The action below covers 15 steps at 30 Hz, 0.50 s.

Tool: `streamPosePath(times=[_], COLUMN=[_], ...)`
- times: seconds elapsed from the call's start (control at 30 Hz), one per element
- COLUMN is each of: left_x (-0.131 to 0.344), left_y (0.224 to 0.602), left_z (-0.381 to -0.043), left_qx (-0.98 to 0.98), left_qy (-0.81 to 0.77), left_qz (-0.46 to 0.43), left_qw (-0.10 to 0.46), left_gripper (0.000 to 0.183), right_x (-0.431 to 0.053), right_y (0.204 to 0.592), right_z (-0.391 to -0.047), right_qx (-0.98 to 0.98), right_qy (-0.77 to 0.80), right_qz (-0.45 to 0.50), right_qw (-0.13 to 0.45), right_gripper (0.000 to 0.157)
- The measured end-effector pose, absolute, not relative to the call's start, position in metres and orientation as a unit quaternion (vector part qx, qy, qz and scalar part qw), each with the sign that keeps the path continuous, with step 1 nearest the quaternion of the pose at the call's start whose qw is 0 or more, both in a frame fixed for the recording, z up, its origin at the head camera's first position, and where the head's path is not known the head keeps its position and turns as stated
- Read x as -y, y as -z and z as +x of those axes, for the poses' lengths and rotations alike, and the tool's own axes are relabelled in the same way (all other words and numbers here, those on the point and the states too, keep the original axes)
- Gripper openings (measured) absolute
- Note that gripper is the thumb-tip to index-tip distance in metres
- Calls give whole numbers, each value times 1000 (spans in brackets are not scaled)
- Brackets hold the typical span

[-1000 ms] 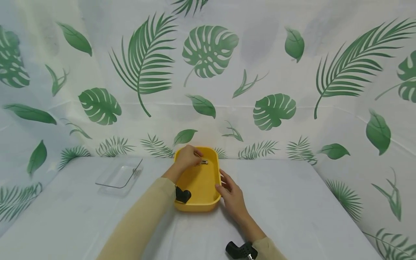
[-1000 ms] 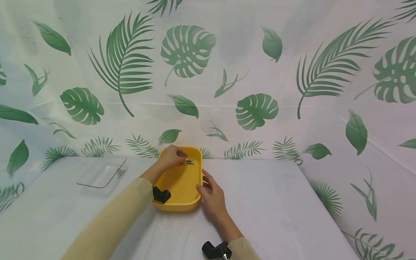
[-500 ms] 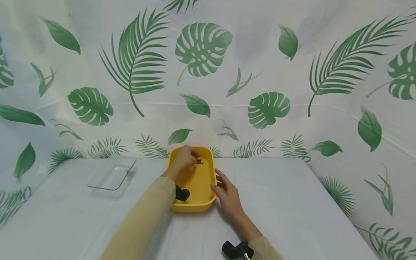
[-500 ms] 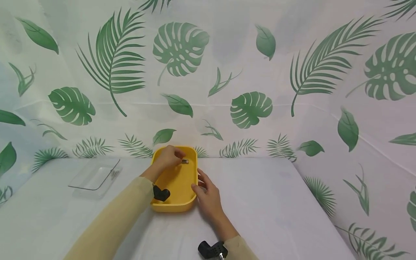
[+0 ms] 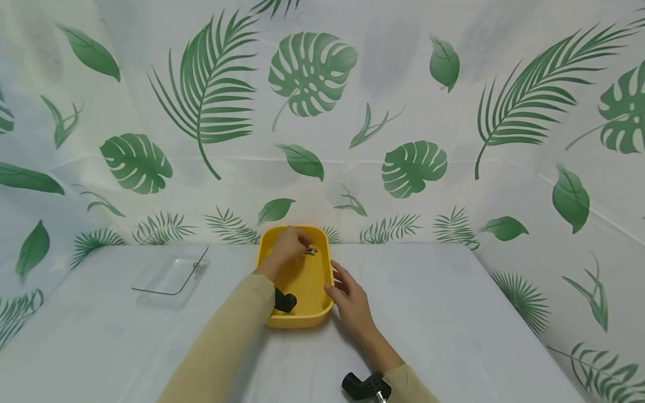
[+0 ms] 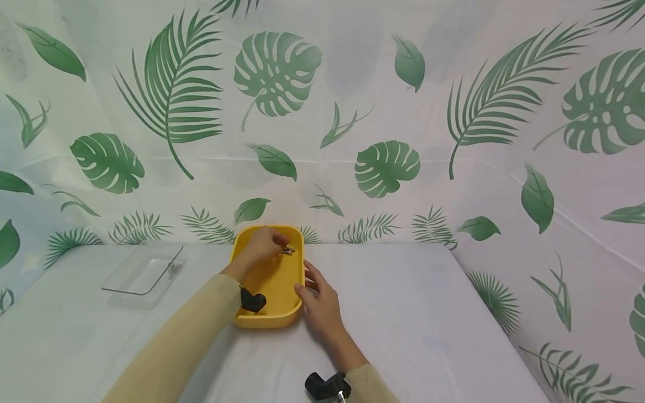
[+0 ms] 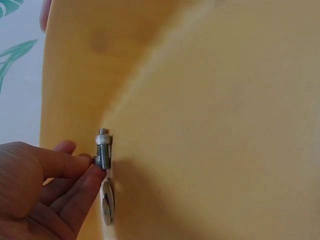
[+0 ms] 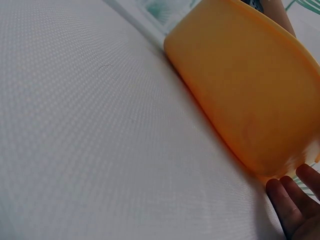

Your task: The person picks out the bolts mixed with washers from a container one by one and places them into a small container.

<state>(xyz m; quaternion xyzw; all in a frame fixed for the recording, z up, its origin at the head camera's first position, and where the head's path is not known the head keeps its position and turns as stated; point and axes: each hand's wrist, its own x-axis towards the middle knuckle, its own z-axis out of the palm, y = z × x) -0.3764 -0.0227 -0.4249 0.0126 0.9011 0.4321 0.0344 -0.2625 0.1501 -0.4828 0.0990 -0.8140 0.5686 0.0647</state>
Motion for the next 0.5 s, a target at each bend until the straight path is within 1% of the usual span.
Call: streamPosePath(times=[0.3, 0.5], left_x=[24, 22], left_y=[426, 427], left_z=[-374, -376], left_qx=[-892, -897], left_qy=[-447, -434], left_qz=[20, 29], left_qw=[62, 74], left_gripper=[32, 28], right_x=[-151, -151], right_y=[483, 484], right_z=[-264, -265], right_qx=[808, 811], right_qy=[-576, -572], right_qz=[106, 101], right_qw=[67, 69], right_gripper=[54, 54])
